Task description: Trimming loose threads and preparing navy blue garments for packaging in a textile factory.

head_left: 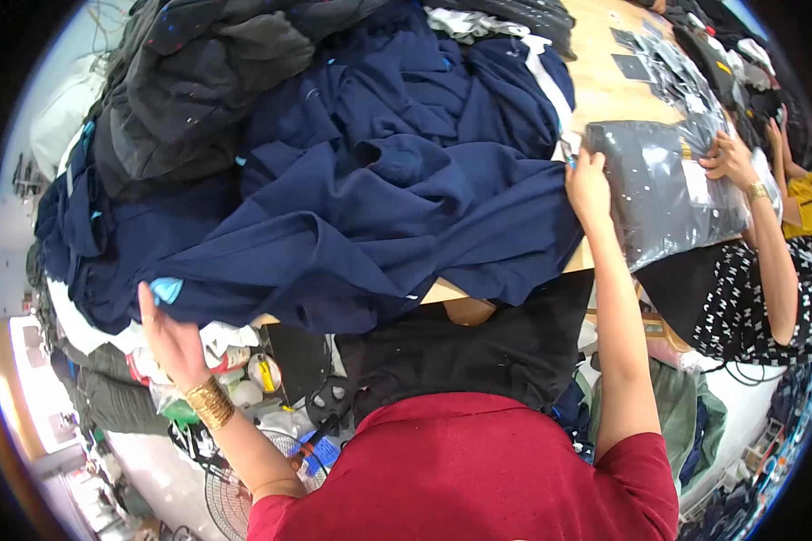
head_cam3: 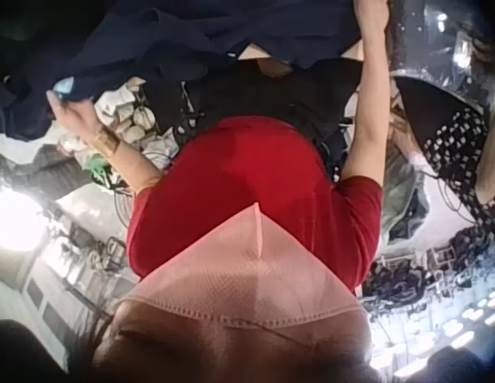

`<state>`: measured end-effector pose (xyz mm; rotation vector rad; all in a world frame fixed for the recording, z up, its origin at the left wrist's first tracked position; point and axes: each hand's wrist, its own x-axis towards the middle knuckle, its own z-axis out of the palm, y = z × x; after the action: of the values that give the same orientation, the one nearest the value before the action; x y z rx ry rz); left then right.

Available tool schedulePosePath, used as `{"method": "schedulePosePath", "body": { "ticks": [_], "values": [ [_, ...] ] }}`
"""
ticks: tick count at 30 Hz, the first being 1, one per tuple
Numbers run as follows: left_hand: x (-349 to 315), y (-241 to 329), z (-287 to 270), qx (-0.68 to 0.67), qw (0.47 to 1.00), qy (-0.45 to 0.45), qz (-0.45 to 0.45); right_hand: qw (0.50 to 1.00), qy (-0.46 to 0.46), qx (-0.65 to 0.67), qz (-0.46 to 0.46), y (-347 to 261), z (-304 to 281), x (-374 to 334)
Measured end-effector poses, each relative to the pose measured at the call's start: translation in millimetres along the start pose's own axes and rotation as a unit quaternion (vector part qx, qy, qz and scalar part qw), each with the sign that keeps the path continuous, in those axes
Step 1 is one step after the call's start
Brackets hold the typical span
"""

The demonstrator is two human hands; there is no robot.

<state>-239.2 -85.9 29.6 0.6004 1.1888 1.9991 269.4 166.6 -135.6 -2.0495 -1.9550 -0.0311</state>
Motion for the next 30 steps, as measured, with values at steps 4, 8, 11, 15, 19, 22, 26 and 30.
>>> {"method": "schedulePosePath", "body": {
  "ticks": [4,8,11,15,19,22,26,30],
  "values": [
    [17,-20,-5,0.143,0.989,0.036,0.003,0.995,0.015,-0.075,-0.057,1,-4,0],
    [14,-48,4,0.454,0.889,0.055,-0.008,0.997,-0.031,-0.045,-0.059,12,-14,5],
    [-3,-61,37,0.596,0.759,0.034,0.261,0.996,-0.054,-0.048,-0.061,17,-19,2],
    [-8,-77,97,0.527,0.807,-0.144,0.223,0.996,-0.051,-0.049,-0.061,11,-16,6],
    [12,-87,134,0.577,0.725,-0.191,0.325,0.996,-0.076,-0.036,-0.035,8,-20,19],
    [20,-87,119,0.579,0.702,-0.391,0.137,0.997,-0.046,-0.056,-0.039,12,-14,13],
    [-14,-42,119,0.602,0.64,-0.476,-0.031,0.997,-0.062,-0.027,-0.033,18,-20,5],
    [-15,-60,116,0.584,0.741,-0.322,0.084,0.997,-0.038,-0.058,-0.043,10,-16,9]
  ]
}}
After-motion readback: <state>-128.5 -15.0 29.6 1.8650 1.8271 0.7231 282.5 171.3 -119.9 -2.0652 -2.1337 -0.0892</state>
